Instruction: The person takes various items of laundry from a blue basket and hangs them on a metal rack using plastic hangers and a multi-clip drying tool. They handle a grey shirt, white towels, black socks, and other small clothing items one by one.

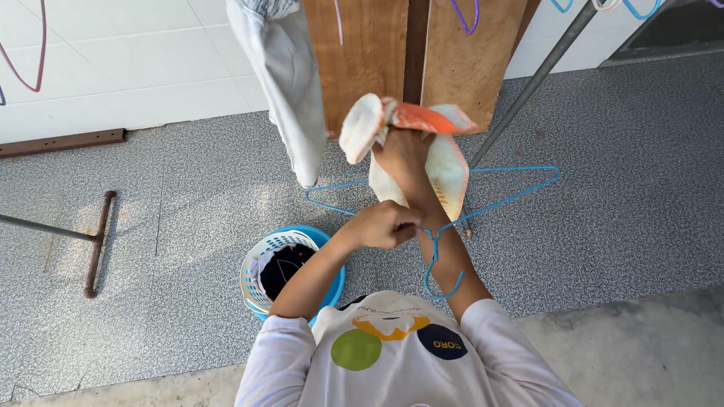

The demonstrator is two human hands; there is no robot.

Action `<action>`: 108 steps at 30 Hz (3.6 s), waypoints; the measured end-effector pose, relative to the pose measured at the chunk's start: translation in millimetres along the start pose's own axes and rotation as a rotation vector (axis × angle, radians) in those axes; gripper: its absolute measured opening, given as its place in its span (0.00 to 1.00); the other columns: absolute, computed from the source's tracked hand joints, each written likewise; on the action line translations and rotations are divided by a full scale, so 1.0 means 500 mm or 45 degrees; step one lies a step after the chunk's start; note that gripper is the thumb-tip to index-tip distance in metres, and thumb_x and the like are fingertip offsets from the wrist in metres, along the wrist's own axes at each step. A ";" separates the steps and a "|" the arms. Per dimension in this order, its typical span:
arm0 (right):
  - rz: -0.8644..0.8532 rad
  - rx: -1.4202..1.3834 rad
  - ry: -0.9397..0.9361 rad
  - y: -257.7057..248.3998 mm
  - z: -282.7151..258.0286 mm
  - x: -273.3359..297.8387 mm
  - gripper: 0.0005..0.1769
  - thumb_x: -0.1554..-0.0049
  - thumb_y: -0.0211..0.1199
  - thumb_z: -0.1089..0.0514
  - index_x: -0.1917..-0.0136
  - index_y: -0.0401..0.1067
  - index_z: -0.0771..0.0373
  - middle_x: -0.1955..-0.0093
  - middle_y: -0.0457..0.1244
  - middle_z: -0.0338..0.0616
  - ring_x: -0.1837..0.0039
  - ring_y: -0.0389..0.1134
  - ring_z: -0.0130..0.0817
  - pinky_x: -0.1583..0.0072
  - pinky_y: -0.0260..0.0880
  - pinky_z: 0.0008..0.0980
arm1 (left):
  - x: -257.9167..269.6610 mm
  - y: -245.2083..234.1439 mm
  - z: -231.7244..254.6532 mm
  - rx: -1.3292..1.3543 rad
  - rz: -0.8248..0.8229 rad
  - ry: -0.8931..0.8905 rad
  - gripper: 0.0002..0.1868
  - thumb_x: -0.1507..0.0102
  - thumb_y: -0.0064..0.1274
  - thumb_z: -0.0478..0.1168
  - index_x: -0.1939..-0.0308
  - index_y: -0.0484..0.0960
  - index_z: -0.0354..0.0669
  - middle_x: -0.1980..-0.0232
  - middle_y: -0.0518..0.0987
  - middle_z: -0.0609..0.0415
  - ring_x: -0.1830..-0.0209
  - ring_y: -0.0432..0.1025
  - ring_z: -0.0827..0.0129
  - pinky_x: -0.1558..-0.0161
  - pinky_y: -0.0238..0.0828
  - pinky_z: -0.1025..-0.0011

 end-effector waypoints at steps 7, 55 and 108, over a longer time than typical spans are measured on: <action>-0.764 -0.468 -0.053 0.122 0.025 0.130 0.22 0.49 0.63 0.48 0.47 0.77 0.64 0.49 0.70 0.54 0.45 0.72 0.53 0.46 0.72 0.46 | 0.065 -0.026 -0.247 0.336 0.818 -0.357 0.03 0.35 0.55 0.31 0.57 0.81 0.36 0.68 0.80 0.53 0.69 0.74 0.75 0.65 0.71 0.71; 0.380 -0.820 0.020 -0.096 0.145 0.376 0.16 0.46 0.76 0.58 0.50 0.73 0.67 0.52 0.65 0.45 0.52 0.67 0.35 0.51 0.70 0.33 | 0.135 -0.223 -0.108 0.063 0.662 -0.445 0.04 0.36 0.59 0.33 0.65 0.84 0.36 0.76 0.78 0.57 0.78 0.65 0.82 0.75 0.61 0.75; -0.678 -0.988 0.125 -0.017 0.187 0.272 0.17 0.33 0.52 0.49 0.42 0.71 0.63 0.58 0.72 0.43 0.62 0.74 0.30 0.59 0.75 0.30 | 0.207 0.110 -0.282 -0.821 0.962 -0.506 0.20 0.38 0.65 0.45 0.49 0.75 0.42 0.48 0.74 0.47 0.48 0.68 0.51 0.47 0.62 0.53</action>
Point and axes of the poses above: each hand's wrist, its own x-axis away from the middle knuckle, its own y-axis out of the palm, z = x × y, the point moved 8 cm from there along -x, towards the middle knuckle
